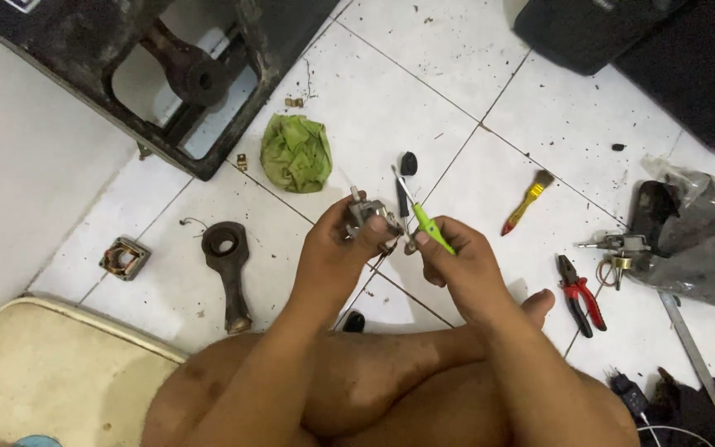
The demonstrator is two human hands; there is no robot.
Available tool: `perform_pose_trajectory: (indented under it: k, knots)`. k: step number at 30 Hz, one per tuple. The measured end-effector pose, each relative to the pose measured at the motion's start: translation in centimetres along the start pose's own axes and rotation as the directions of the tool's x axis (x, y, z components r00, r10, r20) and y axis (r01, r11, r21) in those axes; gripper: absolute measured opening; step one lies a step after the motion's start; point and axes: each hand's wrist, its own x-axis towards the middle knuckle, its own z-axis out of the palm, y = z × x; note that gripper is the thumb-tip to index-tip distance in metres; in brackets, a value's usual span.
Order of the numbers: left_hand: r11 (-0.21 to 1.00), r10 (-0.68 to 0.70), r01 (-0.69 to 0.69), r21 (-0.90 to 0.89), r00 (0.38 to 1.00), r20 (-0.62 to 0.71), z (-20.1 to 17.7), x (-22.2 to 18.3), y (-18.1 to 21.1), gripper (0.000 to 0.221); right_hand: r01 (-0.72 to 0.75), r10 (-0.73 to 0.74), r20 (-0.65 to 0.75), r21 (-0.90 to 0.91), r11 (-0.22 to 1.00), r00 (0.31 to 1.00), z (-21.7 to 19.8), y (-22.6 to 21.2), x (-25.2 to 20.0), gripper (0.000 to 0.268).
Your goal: Disassembling and cleaning a gas stove valve component using a screwdriver and a cloth while sitting on the floor.
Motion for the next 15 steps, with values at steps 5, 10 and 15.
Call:
perform_pose_trajectory:
  k: [5,10,15]
  knots:
    - [0.937,-0.171,0.186,-0.297,0.982,0.078,0.7,-0.4,1.3,0.058,-0.134,0.123,0.058,0.245,0.96,0.991,-0.5,-1.4,1.0,0.015]
    - [0.975,-0.19,0.197,-0.106,0.979,0.073,-0.3,0.3,0.0,0.047,-0.219,0.204,0.082,0.422,0.879,0.976,-1.3,-0.8,1.0,0.011]
    - [0.981,-0.183,0.187,-0.041,0.979,0.086,0.1,0.3,-0.5,0.041,-0.191,0.171,0.087,0.515,0.835,0.981,-2.0,-0.3,0.9,0.017]
